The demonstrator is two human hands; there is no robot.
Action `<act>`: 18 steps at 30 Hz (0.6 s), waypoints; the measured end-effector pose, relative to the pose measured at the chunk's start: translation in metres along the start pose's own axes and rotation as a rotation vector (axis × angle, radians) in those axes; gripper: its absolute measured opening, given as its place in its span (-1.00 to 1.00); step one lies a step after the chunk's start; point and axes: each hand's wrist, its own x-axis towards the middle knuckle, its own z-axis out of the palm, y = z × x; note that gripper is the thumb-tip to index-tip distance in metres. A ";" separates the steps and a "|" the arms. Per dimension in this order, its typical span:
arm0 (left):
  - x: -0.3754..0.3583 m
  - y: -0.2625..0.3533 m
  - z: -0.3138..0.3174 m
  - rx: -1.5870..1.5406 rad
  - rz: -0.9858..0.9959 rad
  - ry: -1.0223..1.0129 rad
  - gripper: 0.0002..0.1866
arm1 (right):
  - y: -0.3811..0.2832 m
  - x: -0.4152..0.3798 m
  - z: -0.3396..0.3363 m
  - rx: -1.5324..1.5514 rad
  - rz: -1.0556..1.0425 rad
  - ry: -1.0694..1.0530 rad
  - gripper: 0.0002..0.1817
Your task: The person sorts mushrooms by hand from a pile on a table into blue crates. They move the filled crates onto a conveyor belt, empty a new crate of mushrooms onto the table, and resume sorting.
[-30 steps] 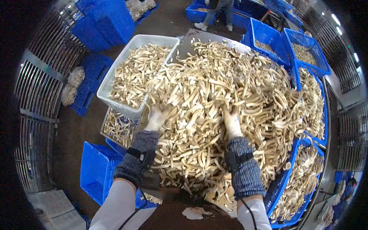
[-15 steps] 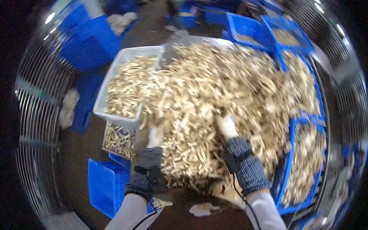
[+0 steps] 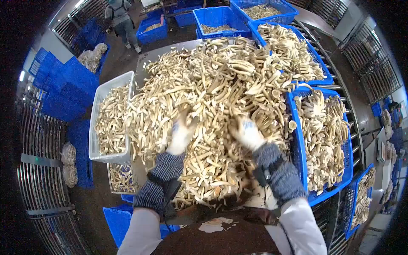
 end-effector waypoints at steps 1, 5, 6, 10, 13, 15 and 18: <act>0.021 0.018 0.008 -0.014 -0.102 -0.114 -0.24 | 0.011 -0.015 0.022 -0.265 -0.245 0.434 -0.38; 0.127 0.004 0.064 -0.088 -0.230 -0.315 -0.19 | 0.001 -0.076 0.040 0.131 -0.329 0.704 -0.53; 0.154 -0.022 0.081 -0.066 -0.083 -0.318 -0.08 | 0.002 -0.096 0.046 0.221 -0.351 0.599 -0.55; 0.211 0.006 0.100 0.340 -0.322 -0.588 0.27 | 0.024 -0.145 0.077 0.331 -0.412 0.233 -0.64; 0.236 -0.032 0.119 0.216 -0.348 -0.625 0.23 | 0.042 -0.151 0.106 0.519 -0.180 0.151 -0.73; 0.216 -0.027 0.124 0.037 -0.246 -0.510 0.09 | 0.045 -0.146 0.119 0.640 -0.106 0.223 -0.78; 0.159 0.019 0.104 -0.158 -0.135 -0.426 0.02 | 0.058 -0.129 0.154 0.772 0.048 0.198 -0.78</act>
